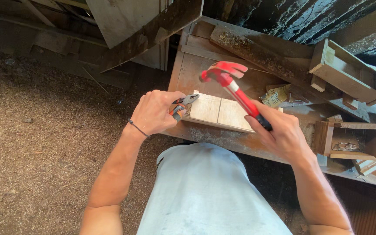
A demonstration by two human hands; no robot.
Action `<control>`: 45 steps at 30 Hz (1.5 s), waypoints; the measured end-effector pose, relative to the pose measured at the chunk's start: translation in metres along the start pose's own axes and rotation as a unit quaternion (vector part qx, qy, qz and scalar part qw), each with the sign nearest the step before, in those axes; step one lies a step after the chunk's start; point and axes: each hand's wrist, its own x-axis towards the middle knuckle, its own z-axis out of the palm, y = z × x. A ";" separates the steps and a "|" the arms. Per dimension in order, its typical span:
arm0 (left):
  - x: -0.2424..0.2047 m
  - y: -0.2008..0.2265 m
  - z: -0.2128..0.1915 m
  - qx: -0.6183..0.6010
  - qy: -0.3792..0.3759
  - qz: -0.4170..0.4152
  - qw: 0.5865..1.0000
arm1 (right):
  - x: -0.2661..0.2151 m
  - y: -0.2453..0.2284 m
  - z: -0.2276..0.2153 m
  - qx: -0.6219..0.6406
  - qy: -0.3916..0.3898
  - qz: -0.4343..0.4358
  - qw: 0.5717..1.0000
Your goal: The person uses pliers to hold nails and a hammer to drive them into small wooden boxes on a workbench. They repeatedly position nails, hammer them in, and adjust the boxes to continue assembly.
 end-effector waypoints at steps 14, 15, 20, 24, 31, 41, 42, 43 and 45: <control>0.000 -0.004 0.005 -0.016 0.008 0.007 1.000 | -0.010 0.023 0.015 0.006 -0.065 -0.051 0.997; -0.002 -0.004 0.006 -0.017 0.009 0.009 1.000 | -0.011 0.024 0.015 0.006 -0.052 -0.058 0.997; -0.003 -0.004 0.006 -0.016 0.016 0.001 1.000 | -0.015 0.021 0.017 0.011 -0.057 -0.020 0.998; -0.003 -0.004 0.007 -0.016 0.007 -0.011 1.000 | -0.013 0.016 0.016 0.012 -0.024 -0.075 0.997; -0.003 -0.005 0.009 -0.025 0.012 -0.004 1.000 | -0.012 0.011 0.013 0.015 -0.058 -0.035 0.998; -0.004 -0.004 0.010 -0.026 0.005 -0.023 0.999 | -0.012 0.013 0.019 0.012 -0.053 -0.022 0.998; -0.003 -0.005 0.010 -0.025 0.003 -0.022 0.999 | -0.012 0.015 0.020 -0.003 -0.058 -0.022 0.998; -0.004 -0.005 0.011 -0.029 0.004 -0.026 0.999 | -0.013 0.015 0.020 0.000 0.005 -0.041 0.999; -0.005 -0.005 0.011 -0.037 0.010 -0.035 0.999 | -0.018 0.015 0.021 0.005 0.131 -0.081 0.988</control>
